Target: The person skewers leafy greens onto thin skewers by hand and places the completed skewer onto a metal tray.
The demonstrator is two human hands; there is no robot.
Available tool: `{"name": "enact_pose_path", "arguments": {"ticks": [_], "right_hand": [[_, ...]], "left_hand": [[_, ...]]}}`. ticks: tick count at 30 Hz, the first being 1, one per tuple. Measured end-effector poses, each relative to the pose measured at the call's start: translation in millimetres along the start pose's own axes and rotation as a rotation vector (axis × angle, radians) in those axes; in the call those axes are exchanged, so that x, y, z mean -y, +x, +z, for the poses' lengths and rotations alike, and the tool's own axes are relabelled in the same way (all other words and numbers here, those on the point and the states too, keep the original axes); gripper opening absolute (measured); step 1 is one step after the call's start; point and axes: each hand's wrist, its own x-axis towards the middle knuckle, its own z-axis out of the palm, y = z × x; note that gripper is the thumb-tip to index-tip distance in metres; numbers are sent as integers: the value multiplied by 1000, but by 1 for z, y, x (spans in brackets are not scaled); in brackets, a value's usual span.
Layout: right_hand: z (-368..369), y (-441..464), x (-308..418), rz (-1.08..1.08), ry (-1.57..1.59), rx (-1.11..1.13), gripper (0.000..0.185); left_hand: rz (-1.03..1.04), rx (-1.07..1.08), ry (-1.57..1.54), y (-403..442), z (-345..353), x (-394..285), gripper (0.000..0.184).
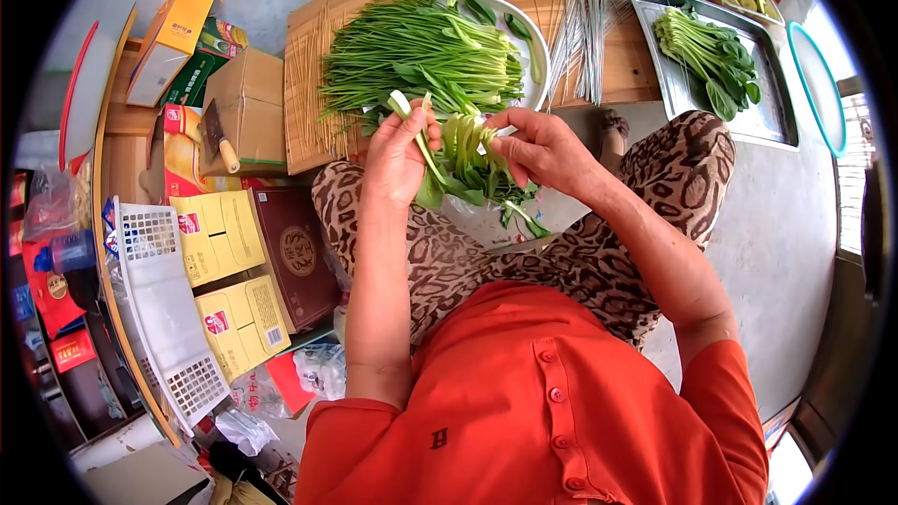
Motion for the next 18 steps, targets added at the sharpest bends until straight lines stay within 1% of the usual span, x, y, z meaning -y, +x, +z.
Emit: {"name": "enact_pose_path", "arguments": {"ticks": [7,13,15,16,17,18], "right_hand": [[0,3,-4,-14,4,7,21],[0,3,-4,-3,-1,5,20],[0,4,-4,7,-7,-1,20],[0,4,-4,18,-11,-9,19],[0,5,-6,17,-13,-9,19],[0,6,-11,-12,-4,-6,19]], "left_hand": [[0,10,-19,-1,1,0,20],[9,-10,60,-5,6,4,19],[-3,-5,161,-7,9,6,19],[24,-18,217,-6,9,8,18],[25,-17,217,-6,10,9,18],[93,-33,300,-5,11,10,18]]}}
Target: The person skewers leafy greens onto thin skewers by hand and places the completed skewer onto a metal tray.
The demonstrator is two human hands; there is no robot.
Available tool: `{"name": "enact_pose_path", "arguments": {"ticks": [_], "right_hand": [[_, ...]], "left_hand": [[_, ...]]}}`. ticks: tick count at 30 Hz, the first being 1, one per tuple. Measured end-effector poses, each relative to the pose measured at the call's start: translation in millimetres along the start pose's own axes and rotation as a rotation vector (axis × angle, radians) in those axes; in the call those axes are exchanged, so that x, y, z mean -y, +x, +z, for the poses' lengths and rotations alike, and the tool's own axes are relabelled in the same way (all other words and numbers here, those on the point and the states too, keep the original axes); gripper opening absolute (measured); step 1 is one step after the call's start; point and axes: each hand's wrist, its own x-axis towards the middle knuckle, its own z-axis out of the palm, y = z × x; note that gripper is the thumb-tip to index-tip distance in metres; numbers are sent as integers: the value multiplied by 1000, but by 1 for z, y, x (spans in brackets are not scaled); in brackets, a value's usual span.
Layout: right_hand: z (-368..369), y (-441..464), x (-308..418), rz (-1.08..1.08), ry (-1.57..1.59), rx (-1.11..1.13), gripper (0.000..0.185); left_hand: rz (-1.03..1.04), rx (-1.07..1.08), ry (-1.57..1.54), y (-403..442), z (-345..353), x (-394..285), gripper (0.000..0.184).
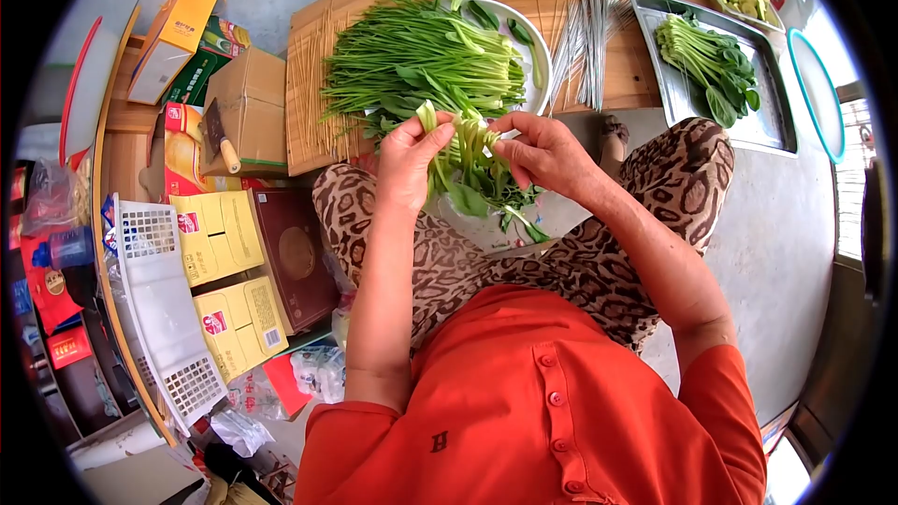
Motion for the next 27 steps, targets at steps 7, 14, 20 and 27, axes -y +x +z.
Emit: {"name": "enact_pose_path", "arguments": {"ticks": [7,14,20,27], "right_hand": [[-3,-3,10,64,77,-10,19],[-3,-5,15,58,48,-20,19],[0,-4,10,82,28,9,18],[3,-2,4,35,26,38,18]], "left_hand": [[99,-87,47,0,-5,1,25],[55,-123,9,-4,-12,-7,39],[85,-175,46,-1,-15,0,24],[252,-231,293,-4,0,3,11]]}}
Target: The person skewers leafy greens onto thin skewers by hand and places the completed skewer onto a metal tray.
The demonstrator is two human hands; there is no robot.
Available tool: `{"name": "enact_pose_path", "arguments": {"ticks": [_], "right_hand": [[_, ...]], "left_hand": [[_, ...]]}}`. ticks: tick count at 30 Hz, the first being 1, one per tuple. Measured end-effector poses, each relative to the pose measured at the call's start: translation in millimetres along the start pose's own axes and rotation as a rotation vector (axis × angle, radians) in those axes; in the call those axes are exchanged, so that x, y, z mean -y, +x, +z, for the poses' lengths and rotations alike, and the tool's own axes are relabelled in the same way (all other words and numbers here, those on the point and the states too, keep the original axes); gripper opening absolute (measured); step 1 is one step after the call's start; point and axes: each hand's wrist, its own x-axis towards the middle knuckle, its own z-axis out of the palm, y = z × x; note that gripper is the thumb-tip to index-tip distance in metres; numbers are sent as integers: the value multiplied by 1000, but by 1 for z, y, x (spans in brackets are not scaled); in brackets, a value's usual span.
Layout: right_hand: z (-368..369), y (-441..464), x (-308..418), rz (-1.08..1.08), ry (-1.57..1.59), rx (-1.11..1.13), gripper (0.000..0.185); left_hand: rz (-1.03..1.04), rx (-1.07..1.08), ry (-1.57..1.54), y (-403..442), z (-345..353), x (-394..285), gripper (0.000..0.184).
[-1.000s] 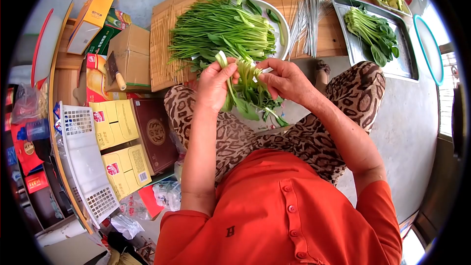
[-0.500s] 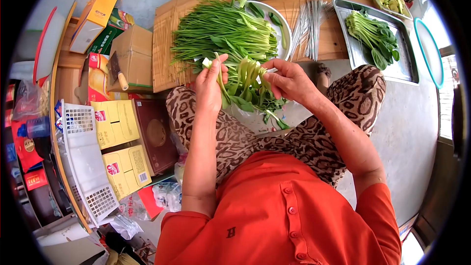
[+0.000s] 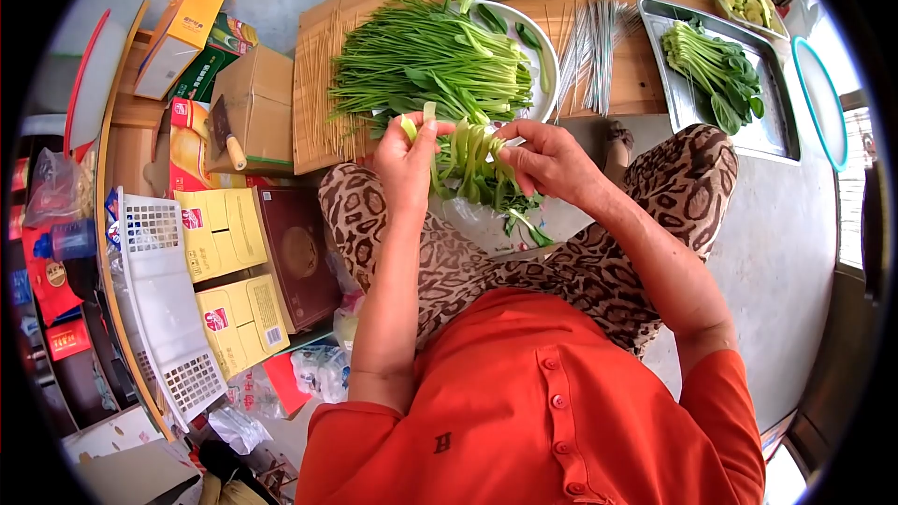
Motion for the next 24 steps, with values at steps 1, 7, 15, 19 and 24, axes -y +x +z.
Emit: {"name": "enact_pose_path", "arguments": {"ticks": [1,7,15,19,24], "right_hand": [[0,0,1,-2,-3,-2,18],[0,0,1,-4,-20,-12,19],[0,0,1,4,-41,-14,19],[-1,1,-3,-13,-34,-10,19],[0,0,0,1,-30,-5,19]], "left_hand": [[18,-13,50,-1,2,-1,11],[84,-37,172,-2,6,3,11],[84,-42,183,-5,10,-2,12],[115,-51,214,-6,10,-1,10],[146,-59,241,-6,10,-1,10]]}}
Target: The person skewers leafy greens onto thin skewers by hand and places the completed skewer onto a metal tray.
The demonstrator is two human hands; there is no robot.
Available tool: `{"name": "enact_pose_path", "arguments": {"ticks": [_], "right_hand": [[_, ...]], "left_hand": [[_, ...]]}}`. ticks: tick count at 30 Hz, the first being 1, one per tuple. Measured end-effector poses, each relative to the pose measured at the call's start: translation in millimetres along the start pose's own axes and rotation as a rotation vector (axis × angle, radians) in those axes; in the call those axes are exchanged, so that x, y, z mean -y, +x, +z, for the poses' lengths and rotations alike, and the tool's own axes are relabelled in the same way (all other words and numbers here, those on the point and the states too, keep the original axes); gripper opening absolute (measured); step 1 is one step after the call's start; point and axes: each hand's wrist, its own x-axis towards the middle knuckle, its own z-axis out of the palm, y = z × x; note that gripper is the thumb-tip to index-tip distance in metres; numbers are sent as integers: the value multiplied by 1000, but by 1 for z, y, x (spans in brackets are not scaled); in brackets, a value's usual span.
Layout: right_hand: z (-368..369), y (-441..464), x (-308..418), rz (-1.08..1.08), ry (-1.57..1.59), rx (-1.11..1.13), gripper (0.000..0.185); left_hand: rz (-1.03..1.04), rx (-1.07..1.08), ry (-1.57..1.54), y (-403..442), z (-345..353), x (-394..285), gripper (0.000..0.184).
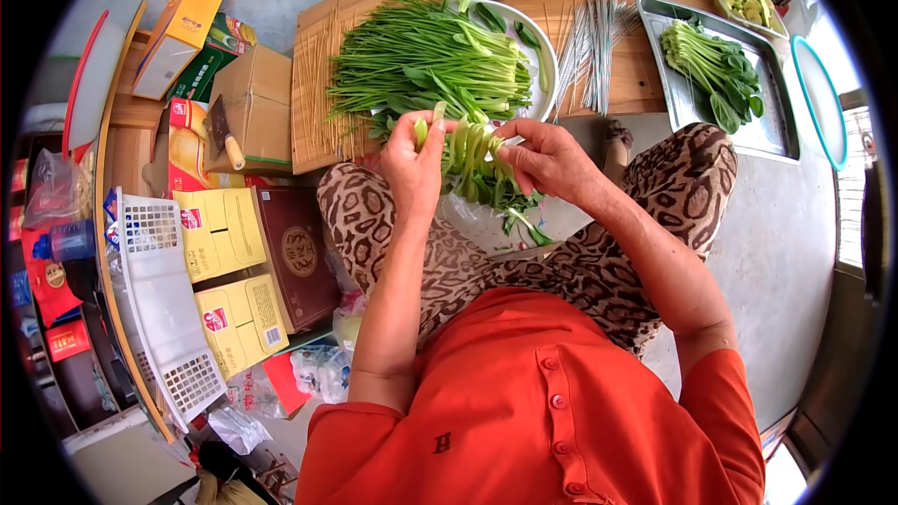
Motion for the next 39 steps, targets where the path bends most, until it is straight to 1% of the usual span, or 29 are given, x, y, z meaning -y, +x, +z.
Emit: {"name": "enact_pose_path", "arguments": {"ticks": [6,8,10,12,13,15,16,18,21,23,24,25,26,28,29,30,32,33,35,39], "right_hand": [[1,1,-2,-11,1,-19,19],[1,0,-3,-23,11,-30,20],[-1,-1,3,20,3,-50,19],[-2,0,3,17,23,-57,19],[-2,0,3,15,46,-64,19],[-3,0,5,12,44,-64,19],[-4,0,6,8,40,-65,20],[-5,0,6,0,29,-62,20],[-4,-1,7,17,31,-66,20],[-3,-2,10,38,34,-55,20],[-3,-2,10,36,33,-53,20],[-3,-2,10,37,41,-51,19],[-2,-2,10,38,50,-50,19],[-2,-2,10,38,52,-49,19],[-3,-2,10,37,54,-48,19],[-3,-2,9,39,55,-48,19],[-3,-2,8,25,58,-42,19],[-3,-1,9,25,58,-42,19],[-4,-2,10,36,52,-43,20],[-4,-3,9,36,30,-44,20]], "left_hand": [[21,17,101,-5,1,-13,7],[171,23,229,-9,3,-9,10],[136,49,216,-6,1,-5,13],[276,141,243,-1,-4,-6,16],[275,141,244,0,-7,-7,16],[-64,235,-77,1,-15,-13,22],[-109,260,-108,6,-20,-9,26],[-193,268,-351,11,-29,-4,23],[-179,234,-381,12,-33,-3,19],[-187,249,-377,12,-33,-2,21],[-194,269,-376,13,-33,0,24],[-172,273,-395,14,-32,5,32],[-173,273,-395,14,-34,3,32],[-345,284,-390,16,-38,-1,35],[-365,305,-337,18,-40,1,48],[-367,306,-337,18,-41,4,48],[-386,325,-462,20,-40,8,59],[-386,325,-461,21,-41,8,59],[-389,292,-492,21,-41,8,66],[-410,297,-583,20,-43,3,64]]}}
